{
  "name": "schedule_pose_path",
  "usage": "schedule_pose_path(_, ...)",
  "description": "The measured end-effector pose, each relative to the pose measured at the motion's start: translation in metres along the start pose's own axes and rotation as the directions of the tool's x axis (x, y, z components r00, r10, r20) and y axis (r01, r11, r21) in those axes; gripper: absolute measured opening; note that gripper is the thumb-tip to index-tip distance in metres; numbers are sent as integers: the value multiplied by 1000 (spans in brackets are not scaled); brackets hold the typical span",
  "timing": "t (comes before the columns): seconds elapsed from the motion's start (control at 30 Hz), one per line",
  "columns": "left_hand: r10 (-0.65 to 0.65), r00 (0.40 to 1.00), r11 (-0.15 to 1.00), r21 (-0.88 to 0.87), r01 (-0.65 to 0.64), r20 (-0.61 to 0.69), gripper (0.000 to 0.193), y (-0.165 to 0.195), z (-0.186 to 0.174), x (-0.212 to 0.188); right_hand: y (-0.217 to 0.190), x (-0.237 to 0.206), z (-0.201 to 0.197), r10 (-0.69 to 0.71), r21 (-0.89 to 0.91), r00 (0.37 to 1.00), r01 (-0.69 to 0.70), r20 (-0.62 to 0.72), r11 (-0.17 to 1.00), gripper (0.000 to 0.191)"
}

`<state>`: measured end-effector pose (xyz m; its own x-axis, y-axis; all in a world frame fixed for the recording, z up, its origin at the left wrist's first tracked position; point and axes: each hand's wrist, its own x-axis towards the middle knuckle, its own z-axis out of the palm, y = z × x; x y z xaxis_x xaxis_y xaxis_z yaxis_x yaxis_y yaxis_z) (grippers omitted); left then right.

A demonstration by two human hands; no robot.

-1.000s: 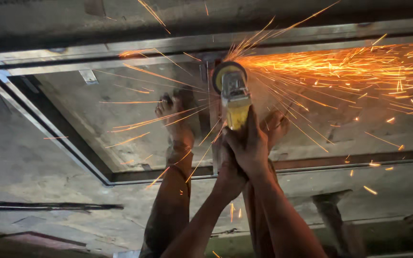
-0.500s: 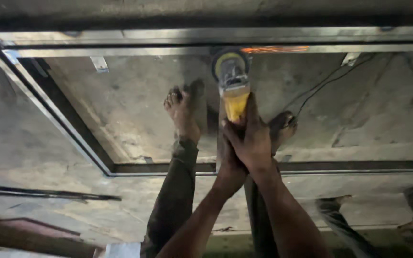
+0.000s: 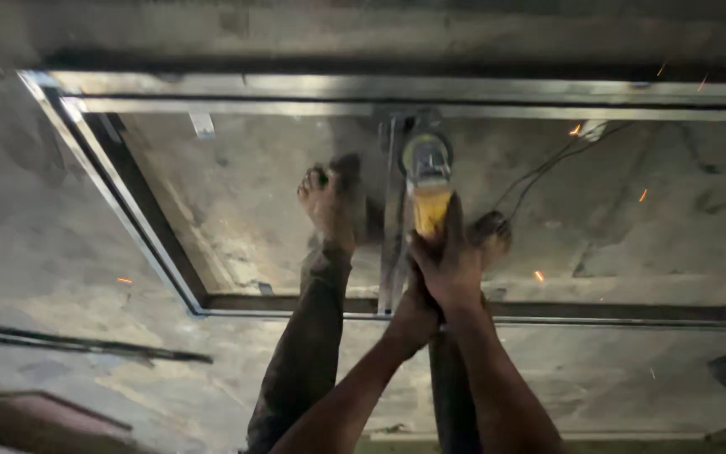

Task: The person uses a handheld angle grinder to smooth the edges and corners of a rectangular metal frame lying on the floor. Sparks fly as the grinder moves along the frame's perimeter. The person repositions the frame and continues grinding different sections.

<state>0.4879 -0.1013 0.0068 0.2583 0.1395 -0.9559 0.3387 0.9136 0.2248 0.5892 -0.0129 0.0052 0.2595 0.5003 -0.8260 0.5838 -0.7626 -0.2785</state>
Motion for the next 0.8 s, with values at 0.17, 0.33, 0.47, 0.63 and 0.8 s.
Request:
schedule_pose_path(0.17, 625, 776, 599, 585, -547, 85, 85, 20, 47, -33, 30, -43, -61, -293, 30, 912, 315, -287, 949, 91)
schedule_pose_path(0.33, 517, 838, 778, 312, -545, 176, 63, 44, 52, -65, 51, -64, -83, -349, 144, 833, 444, -429, 884, 75)
schedule_pose_path(0.47, 339, 936, 920, 175, -351, 95, 94, 68, 46, -97, 50, -80, -69, -144, 509, 968, 232, -206, 829, 64)
schedule_pose_path(0.63, 211, 972, 950, 213, -228, 101, 94, 71, 11, -97, 34, -72, -34, -114, 416, 993, 100, 9, 904, 69)
schedule_pose_path(0.8, 97, 994, 988, 116, -101, 45, 92, 44, -51, -65, -10, -46, 11, -56, 475, 994, 95, -95, 875, 72)
